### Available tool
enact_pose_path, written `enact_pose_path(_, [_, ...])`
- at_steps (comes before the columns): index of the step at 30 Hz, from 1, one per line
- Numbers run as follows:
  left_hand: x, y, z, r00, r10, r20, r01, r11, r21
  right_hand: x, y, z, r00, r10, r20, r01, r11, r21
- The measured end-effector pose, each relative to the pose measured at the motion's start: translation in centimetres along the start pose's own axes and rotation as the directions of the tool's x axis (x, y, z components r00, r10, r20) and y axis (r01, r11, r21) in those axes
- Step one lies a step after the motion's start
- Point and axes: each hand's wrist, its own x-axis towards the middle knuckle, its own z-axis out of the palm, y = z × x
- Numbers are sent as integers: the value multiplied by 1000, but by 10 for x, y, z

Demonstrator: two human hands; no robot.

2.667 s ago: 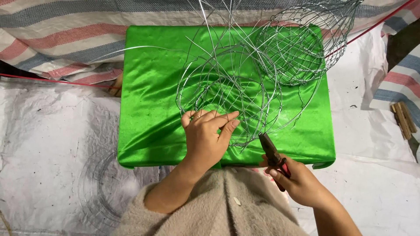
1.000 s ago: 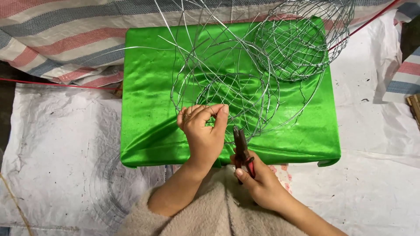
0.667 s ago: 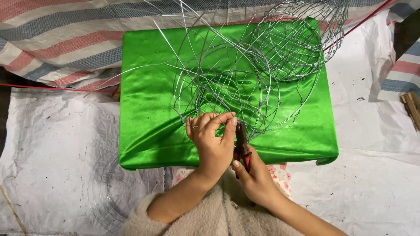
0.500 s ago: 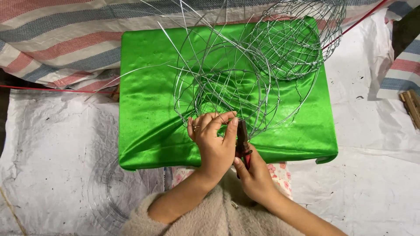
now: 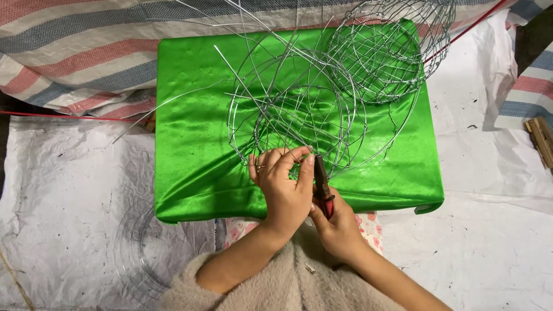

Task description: The person is using their hands and pliers to shape, bend, and cut thin metal wires to create or detail a wire mesh structure on a green surface.

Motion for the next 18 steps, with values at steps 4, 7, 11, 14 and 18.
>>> enact_pose_path(4, [0, 1, 1, 1000, 6, -2, -6, 1000, 15, 2, 6, -1, 999, 34, -3, -34, 999, 22])
enact_pose_path(7, [-1, 1, 2, 1000, 16, -3, -15, 1000, 8, 4, 8, -2, 996, 82, 33, -85, 992, 89])
enact_pose_path(11, [-5, -6, 7, 998, 15, -55, -16, 1000, -2, 8, 17, -3, 1000, 17, 25, -17, 1000, 1])
enact_pose_path(14, [-7, -6, 9, 994, 21, -107, -21, 1000, 0, 10, 11, -8, 999, -10, 42, 12, 998, -65])
enact_pose_path(18, [-4, -5, 6, 992, 30, -121, -27, 999, 22, 12, 17, -18, 997, 4, 81, 6, 992, -129])
